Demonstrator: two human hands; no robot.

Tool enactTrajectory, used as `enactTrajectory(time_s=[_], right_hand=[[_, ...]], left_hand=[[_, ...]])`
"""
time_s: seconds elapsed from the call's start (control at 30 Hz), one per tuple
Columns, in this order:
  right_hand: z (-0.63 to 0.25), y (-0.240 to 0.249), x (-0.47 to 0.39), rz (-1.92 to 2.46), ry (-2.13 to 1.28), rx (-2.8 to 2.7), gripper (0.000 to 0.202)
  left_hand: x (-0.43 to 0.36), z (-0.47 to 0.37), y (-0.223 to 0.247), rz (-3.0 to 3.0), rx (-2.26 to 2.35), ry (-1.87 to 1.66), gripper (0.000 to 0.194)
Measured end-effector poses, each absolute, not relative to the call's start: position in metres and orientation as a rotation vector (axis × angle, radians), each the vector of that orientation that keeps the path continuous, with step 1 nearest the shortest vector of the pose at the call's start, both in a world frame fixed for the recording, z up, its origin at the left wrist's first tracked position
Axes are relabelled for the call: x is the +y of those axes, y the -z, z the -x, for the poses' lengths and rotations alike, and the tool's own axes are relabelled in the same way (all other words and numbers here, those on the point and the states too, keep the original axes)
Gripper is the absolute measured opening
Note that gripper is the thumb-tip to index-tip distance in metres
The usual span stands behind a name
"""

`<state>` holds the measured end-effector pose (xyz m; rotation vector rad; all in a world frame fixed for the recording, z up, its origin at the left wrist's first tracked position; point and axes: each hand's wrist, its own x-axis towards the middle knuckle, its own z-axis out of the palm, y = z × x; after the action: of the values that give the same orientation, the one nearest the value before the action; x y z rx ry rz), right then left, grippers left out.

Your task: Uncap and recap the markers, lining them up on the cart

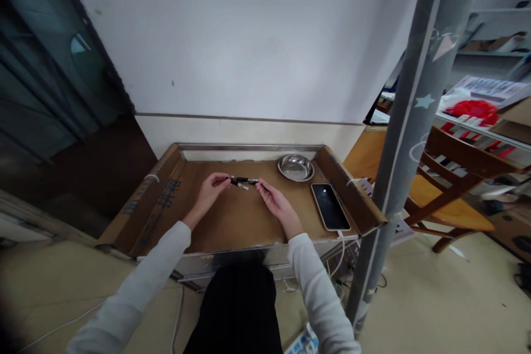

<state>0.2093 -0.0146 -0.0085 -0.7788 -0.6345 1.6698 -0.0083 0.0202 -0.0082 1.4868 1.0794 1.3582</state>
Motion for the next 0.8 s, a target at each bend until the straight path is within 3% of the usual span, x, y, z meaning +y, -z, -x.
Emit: enactTrajectory(time_s=[0.2,0.37,0.8], right_hand=[[-0.2,0.009,-0.018,0.938,-1.397,-0.92,0.023],[-0.18,0.014,-0.016,1.003,-1.21,-1.234,0.025],[-0.171,0.012,-0.018,0.956,-1.136,-1.453,0.023]], left_hand=[[0.02,-0.002,0.027,-1.99,1.132,-1.092,0.009],[0.013,-0.007,0.013,-2.348,1.089,-1.108,0.019],[0.005,-0.012,0.019,-1.764,0.951,-1.228,0.02]])
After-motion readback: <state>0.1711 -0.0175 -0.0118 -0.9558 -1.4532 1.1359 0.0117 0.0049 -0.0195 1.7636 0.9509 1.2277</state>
